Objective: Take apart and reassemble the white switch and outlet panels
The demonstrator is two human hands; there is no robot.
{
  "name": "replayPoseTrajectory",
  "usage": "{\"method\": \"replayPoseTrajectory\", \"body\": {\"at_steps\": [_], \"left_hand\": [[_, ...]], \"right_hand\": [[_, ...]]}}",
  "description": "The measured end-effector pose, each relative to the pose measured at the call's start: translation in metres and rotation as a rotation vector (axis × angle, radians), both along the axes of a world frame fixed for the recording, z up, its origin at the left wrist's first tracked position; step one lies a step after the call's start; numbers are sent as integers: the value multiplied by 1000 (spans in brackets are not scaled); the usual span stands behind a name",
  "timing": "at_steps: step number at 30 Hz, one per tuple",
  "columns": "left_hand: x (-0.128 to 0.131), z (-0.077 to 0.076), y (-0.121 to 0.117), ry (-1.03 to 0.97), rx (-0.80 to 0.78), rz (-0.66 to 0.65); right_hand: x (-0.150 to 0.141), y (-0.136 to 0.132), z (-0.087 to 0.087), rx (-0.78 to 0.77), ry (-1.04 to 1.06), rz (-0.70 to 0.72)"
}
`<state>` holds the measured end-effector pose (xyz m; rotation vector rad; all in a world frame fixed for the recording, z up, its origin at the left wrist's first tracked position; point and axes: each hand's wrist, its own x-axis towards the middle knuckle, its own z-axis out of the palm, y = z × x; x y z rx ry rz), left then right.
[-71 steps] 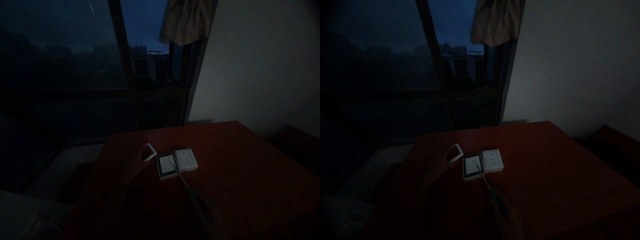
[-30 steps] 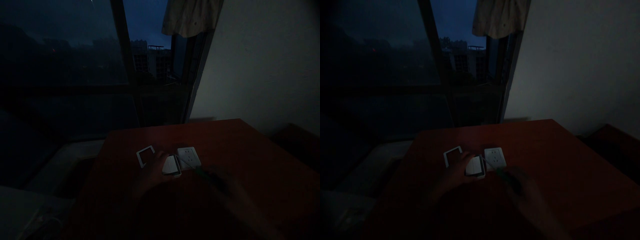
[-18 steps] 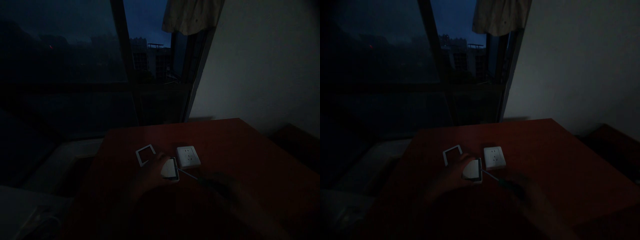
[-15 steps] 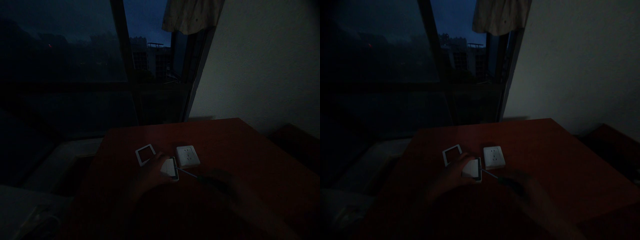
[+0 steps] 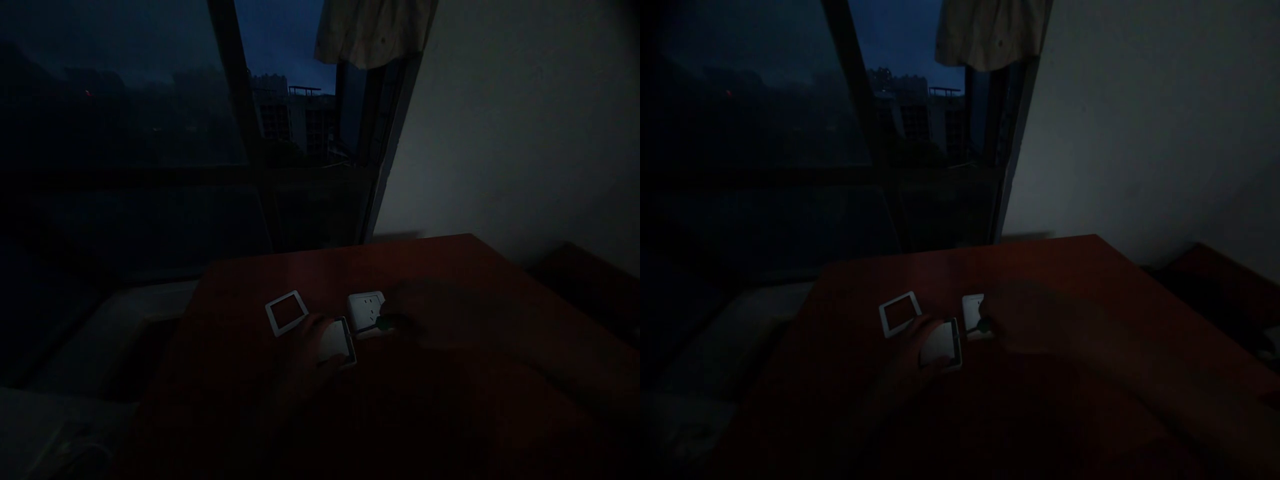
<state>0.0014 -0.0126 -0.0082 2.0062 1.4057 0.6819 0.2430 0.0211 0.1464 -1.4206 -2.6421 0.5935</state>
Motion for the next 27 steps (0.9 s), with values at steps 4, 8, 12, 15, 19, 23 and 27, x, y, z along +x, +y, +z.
{"method": "replayPoseTrajectory", "body": {"at_steps": [4,8,12,15,19,23,27], "left_hand": [[0,-2,-1,1,-13,7],[1,-5,-1,-1,-13,3],[0,-5,0,-5,-8,-9],[0,-4,1,-9,-3,-28],[0,-1,1,-5,4,-39],[1,-1,3,-3,8,-54],[-1,-3,5,15,16,-78]], "right_hand": [[-7,30,3,-134,-91,151],[7,56,-11,-446,-45,77],[28,60,-30,-614,58,12],[41,50,-45,-701,165,-79],[54,29,-69,-793,268,-238],[57,5,-88,-791,327,-400],[54,-14,-92,-758,370,-421]]}}
